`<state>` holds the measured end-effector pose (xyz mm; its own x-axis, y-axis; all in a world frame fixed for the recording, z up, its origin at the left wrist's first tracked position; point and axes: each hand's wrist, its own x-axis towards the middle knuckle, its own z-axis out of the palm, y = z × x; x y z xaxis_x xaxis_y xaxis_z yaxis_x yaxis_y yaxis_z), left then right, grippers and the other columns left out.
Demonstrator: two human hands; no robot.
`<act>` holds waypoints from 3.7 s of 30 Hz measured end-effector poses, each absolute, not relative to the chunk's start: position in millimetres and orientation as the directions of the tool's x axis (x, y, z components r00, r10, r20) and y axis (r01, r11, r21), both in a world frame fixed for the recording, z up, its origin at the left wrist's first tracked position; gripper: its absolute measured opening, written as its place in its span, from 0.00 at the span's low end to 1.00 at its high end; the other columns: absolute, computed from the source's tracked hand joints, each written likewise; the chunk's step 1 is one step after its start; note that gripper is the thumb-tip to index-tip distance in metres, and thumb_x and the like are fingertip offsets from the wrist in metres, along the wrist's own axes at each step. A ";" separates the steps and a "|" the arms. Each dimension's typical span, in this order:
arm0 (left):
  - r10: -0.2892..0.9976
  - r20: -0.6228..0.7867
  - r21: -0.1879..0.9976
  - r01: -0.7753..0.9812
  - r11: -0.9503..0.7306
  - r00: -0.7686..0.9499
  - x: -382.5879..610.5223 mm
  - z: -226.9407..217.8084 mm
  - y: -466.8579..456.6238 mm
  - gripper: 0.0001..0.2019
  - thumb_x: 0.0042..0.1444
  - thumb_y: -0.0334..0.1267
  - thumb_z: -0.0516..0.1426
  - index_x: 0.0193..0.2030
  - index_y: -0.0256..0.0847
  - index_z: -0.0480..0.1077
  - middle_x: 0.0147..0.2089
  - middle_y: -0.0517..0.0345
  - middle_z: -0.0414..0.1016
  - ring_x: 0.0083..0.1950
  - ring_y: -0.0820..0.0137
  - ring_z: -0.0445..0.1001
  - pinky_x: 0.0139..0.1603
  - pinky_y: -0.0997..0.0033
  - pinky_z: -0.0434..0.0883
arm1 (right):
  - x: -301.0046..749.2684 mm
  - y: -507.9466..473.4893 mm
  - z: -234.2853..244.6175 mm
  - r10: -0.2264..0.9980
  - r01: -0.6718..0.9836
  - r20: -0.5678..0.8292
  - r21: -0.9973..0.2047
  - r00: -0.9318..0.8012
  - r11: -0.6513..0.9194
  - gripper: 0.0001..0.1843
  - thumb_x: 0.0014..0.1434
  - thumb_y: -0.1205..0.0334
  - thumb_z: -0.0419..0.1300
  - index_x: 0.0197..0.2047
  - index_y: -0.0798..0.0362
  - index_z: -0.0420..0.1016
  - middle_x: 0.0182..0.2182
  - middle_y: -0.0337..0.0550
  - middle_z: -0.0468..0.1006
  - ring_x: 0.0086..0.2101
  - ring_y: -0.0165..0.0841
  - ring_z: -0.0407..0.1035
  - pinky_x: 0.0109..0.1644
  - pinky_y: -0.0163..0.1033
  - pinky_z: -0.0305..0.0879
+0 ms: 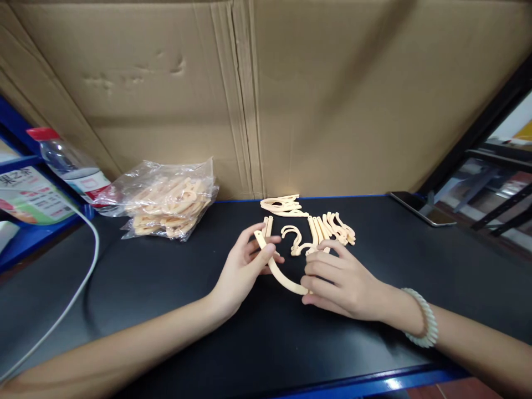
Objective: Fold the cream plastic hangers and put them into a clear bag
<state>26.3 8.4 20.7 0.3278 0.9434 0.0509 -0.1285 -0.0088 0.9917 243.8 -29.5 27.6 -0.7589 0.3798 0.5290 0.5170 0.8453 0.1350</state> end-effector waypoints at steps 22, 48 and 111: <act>0.235 0.454 0.013 0.257 -0.966 0.859 20.6 14.1 0.9 0.10 0.66 0.32 0.49 0.37 0.41 0.70 0.30 0.58 0.74 0.31 0.70 0.70 0.45 0.65 0.67 | 236.5 -35.3 19.4 0.337 0.563 0.590 0.248 -0.733 0.789 0.16 0.68 0.57 0.53 0.30 0.55 0.71 0.22 0.36 0.67 0.27 0.30 0.58 0.42 0.42 0.54; 0.256 0.452 0.017 0.279 -0.960 0.855 14.9 30.1 3.8 0.14 0.67 0.33 0.47 0.33 0.41 0.70 0.30 0.56 0.77 0.30 0.69 0.71 0.35 0.68 0.62 | 244.4 -26.2 19.1 0.597 0.530 0.618 -0.320 -0.512 0.785 0.19 0.67 0.51 0.55 0.31 0.54 0.74 0.18 0.34 0.68 0.22 0.27 0.61 0.37 0.40 0.54; 0.312 0.618 0.009 0.390 -0.921 0.722 -3.3 -9.4 45.7 0.11 0.64 0.33 0.54 0.44 0.39 0.78 0.44 0.52 0.81 0.46 0.64 0.78 0.45 0.64 0.79 | 307.2 38.1 19.5 0.648 0.874 0.734 -0.162 -0.203 0.458 0.14 0.67 0.57 0.52 0.35 0.52 0.75 0.29 0.44 0.76 0.34 0.39 0.65 0.40 0.46 0.57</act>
<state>-3.3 45.7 -9.4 0.7218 0.3116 0.6180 0.3896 -0.9209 0.0094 307.2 38.1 19.5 -0.2029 0.6479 0.7342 0.8741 0.4578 -0.1624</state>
